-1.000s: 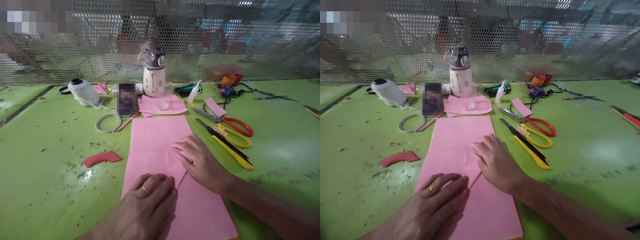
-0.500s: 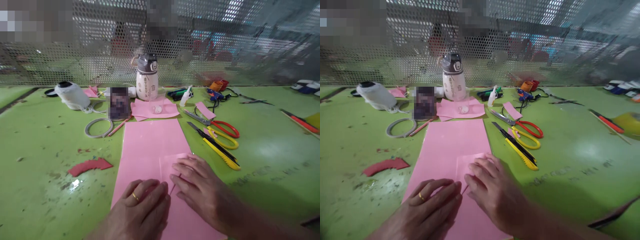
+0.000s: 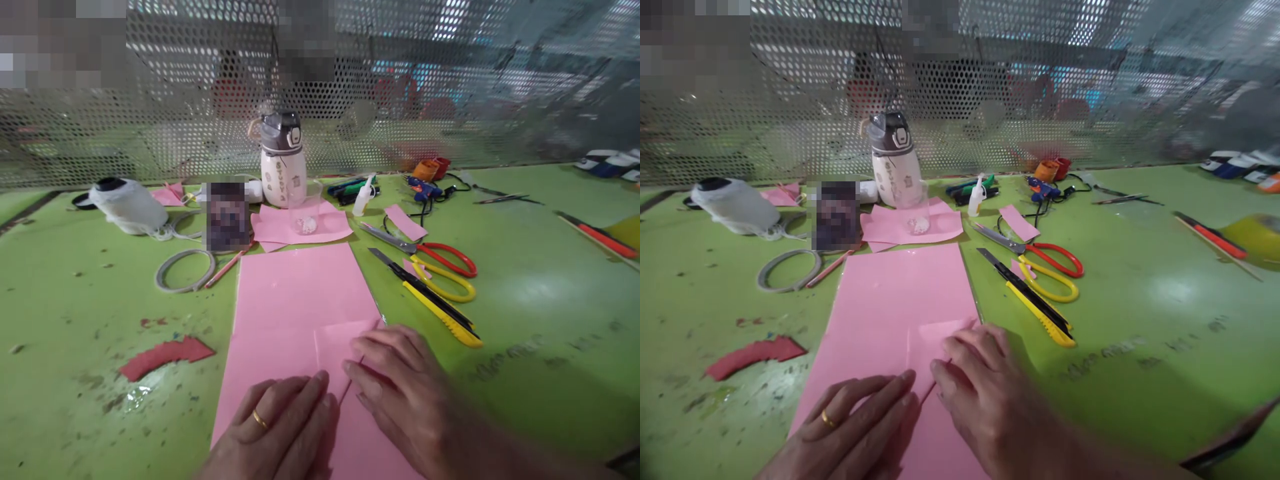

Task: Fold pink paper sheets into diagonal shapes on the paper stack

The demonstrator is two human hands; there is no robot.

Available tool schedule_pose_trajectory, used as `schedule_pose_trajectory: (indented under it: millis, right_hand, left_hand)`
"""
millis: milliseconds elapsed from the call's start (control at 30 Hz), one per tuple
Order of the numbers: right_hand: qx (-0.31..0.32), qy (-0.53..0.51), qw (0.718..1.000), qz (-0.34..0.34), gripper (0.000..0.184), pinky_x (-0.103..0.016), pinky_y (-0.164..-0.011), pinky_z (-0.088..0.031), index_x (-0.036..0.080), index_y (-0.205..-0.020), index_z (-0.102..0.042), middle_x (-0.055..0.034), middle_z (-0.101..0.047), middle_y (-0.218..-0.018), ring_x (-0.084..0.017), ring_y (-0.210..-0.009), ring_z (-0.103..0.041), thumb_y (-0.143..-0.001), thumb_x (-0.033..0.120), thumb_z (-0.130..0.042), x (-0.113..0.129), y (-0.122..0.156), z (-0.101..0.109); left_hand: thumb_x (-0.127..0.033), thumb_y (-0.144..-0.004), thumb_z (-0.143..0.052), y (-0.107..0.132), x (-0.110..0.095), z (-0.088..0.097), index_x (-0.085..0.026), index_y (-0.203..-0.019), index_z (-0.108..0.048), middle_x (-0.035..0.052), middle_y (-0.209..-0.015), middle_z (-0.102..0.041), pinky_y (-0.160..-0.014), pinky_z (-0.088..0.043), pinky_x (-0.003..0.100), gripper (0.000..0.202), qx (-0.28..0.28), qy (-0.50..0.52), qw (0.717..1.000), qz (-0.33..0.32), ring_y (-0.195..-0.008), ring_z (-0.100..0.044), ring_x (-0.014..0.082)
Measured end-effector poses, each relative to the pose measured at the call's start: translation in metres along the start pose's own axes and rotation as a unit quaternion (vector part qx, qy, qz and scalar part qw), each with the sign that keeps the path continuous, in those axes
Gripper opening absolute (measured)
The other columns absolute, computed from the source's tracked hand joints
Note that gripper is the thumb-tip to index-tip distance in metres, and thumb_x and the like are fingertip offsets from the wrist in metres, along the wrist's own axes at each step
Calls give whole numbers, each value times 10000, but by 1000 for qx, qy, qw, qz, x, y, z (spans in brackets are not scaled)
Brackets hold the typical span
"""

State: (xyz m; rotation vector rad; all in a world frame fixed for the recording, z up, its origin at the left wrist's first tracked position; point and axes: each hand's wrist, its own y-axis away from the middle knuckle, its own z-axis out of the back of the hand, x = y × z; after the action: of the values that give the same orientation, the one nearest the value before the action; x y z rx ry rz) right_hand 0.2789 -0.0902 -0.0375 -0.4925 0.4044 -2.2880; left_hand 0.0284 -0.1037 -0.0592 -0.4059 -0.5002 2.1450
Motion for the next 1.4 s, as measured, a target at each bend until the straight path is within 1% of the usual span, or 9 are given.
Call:
schedule_pose_trajectory:
  millis: [133, 233, 300, 467, 667, 933, 1100, 1233, 1400]
  right_hand:
    - [5, 61, 998, -17, 253, -627, -1016, -415, 93, -1160, -643, -246, -569, -1394, -403, -1363, -430, -941, 196, -566, 1, -1, 1]
    - [16, 80, 996, -25, 282, -662, -1002, -425, 78, -1175, -627, -270, -563, -1391, -417, -1349, -443, -952, 236, -557, 0, 0, 0]
    - [15, 80, 996, -31, 298, -651, -983, -448, 81, -1201, -618, -259, -586, -1362, -403, -1300, -491, -953, 233, -551, -1, 1, 0]
    - [24, 78, 996, -29, 314, -628, -1002, -453, 82, -1229, -618, -235, -599, -1365, -389, -1293, -511, -958, 203, -518, -3, 0, -1]
    - [27, 63, 997, -29, 353, -584, -1009, -484, 48, -1261, -613, -216, -638, -1333, -369, -1270, -552, -974, 208, -485, -5, 0, -1]
    - [28, 47, 998, -32, 369, -536, -1043, -489, 77, -1311, -587, -199, -610, -1386, -325, -1335, -520, -974, 187, -483, -10, 3, 0]
    - [30, 41, 999, -21, 377, -565, -1065, -462, 130, -1325, -589, -180, -589, -1418, -324, -1390, -469, -960, 149, -497, -13, 8, -2]
    - [34, 46, 998, -21, 374, -585, -1066, -445, 134, -1316, -603, -181, -582, -1428, -334, -1396, -461, -952, 140, -514, -14, 8, -2]
    - [32, 56, 998, -17, 397, -586, -1080, -406, 156, -1353, -574, -140, -595, -1429, -306, -1408, -446, -966, 123, -491, -13, 5, -1]
  left_hand:
    - [-224, -988, -524, 1, 1, -8, -142, -1206, -687, 100, -1298, -688, -895, -559, 353, 284, -17, -7, 1000, -11, -1114, -642, 236]
    - [-215, -989, -473, 1, 2, -13, -137, -1164, -703, 103, -1271, -700, -821, -566, 353, 299, -55, -19, 998, -28, -1055, -650, 235]
    - [-213, -986, -461, -1, 3, -11, -131, -1161, -701, 112, -1257, -705, -799, -569, 357, 308, -66, -22, 997, -34, -1040, -652, 238]
    - [-210, -954, -548, -7, 3, 2, -112, -1200, -682, 127, -1265, -703, -810, -576, 357, 296, 7, -32, 998, -50, -1034, -659, 248]
    - [-186, -961, -494, 2, 0, -14, -121, -1178, -691, 122, -1280, -686, -830, -550, 372, 300, -53, -7, 998, -17, -1061, -630, 255]
    - [-213, -954, -533, 4, 1, -18, -186, -1186, -701, 59, -1309, -673, -877, -526, 335, 288, -61, -5, 998, -15, -1094, -617, 215]
    - [-218, -953, -554, 5, 0, -19, -184, -1193, -700, 72, -1301, -675, -869, -530, 350, 284, -61, -4, 998, -12, -1089, -623, 225]
    - [-214, -940, -577, 6, -1, -21, -207, -1199, -703, 50, -1280, -689, -852, -535, 363, 288, -56, -2, 998, -8, -1053, -638, 227]
    - [-215, -931, -594, 5, -1, -20, -231, -1184, -716, 18, -1286, -686, -881, -516, 362, 281, -59, 2, 998, -1, -1056, -633, 216]
